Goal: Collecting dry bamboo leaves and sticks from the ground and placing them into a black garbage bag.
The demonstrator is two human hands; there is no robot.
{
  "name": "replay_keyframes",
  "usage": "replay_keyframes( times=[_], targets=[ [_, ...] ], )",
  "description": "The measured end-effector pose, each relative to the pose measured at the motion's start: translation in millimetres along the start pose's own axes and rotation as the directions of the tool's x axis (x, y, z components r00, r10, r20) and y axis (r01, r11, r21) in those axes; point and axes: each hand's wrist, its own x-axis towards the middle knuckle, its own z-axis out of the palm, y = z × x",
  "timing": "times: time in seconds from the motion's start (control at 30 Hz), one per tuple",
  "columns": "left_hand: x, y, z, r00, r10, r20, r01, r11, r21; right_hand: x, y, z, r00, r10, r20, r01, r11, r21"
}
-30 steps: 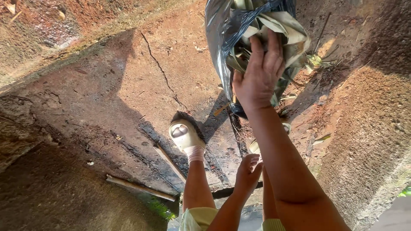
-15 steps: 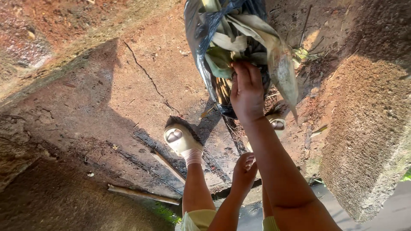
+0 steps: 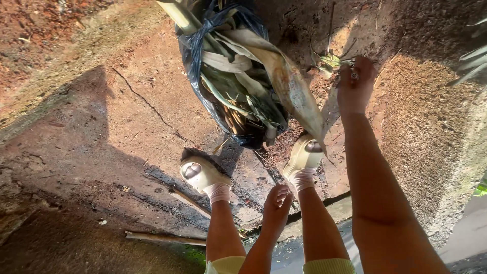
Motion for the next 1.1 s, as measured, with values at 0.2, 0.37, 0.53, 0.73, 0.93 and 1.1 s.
replay_keyframes(
  times=[0.2,0.37,0.53,0.73,0.93,1.1],
  targets=[
    [5,2,8,0.999,-0.029,-0.023,0.031,0.996,0.083,44,62,83,0.935,0.216,0.281,0.030,0.741,-0.670],
    [12,-5,12,0.996,-0.070,-0.049,0.076,0.989,0.126,8,59,87,0.930,-0.260,0.258,0.366,0.678,-0.637],
    [14,-6,17,0.996,-0.079,-0.045,0.085,0.987,0.139,-1,50,27,0.918,-0.383,0.106,0.383,0.781,-0.494],
    [14,-5,22,0.997,-0.070,-0.024,0.074,0.976,0.205,30,108,-4,0.900,-0.385,0.205,0.436,0.779,-0.451],
    [15,-7,22,0.998,-0.051,-0.025,0.055,0.979,0.197,9,115,9,0.877,-0.115,0.467,0.397,0.720,-0.569],
    [15,-6,20,0.998,-0.048,-0.026,0.052,0.981,0.185,-19,119,5,0.885,-0.254,0.389,0.463,0.550,-0.695]
  ],
)
